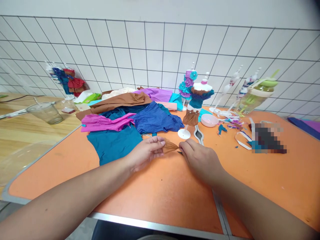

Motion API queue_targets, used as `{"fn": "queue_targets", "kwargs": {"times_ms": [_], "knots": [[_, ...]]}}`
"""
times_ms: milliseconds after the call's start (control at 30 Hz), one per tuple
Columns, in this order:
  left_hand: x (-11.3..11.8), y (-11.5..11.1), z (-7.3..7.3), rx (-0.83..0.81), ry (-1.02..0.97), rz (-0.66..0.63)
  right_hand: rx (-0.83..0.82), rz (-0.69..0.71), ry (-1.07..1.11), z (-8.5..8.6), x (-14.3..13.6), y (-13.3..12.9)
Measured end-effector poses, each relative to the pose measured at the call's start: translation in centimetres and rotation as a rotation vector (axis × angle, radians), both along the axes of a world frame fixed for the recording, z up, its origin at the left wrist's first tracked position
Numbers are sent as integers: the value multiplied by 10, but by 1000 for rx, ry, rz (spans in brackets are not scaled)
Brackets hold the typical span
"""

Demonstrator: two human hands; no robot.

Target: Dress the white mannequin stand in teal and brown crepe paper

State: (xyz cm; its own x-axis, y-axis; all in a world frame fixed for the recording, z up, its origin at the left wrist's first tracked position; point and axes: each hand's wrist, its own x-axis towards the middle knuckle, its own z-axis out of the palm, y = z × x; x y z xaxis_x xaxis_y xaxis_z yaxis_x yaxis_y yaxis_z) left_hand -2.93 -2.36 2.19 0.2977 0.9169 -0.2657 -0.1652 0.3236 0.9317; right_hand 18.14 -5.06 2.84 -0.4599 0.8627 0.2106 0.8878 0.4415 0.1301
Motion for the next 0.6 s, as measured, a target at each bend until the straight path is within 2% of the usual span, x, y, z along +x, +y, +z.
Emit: {"fn": "queue_targets", "kwargs": {"times_ms": [67, 200, 333, 433, 500, 600], "knots": [[1, -2, 1, -46, -60, -24, 18, -7, -1, -1, 1, -1], [4, -7, 3, -58, -84, -163, -28, -66, 87, -2, -4, -3], [16, -15, -7, -8, -163, -277, -206, -89, 502, -3, -14, -2], [23, -19, -16, -37, -239, -192, -327, -88, 774, -6, -21, -2], [24, -18, -19, -69, -281, -99, -339, -89, 828, -7, -23, -2], [21, -14, -17, -66, -307, -30, -335, -76, 846, -9, -24, -2]]}}
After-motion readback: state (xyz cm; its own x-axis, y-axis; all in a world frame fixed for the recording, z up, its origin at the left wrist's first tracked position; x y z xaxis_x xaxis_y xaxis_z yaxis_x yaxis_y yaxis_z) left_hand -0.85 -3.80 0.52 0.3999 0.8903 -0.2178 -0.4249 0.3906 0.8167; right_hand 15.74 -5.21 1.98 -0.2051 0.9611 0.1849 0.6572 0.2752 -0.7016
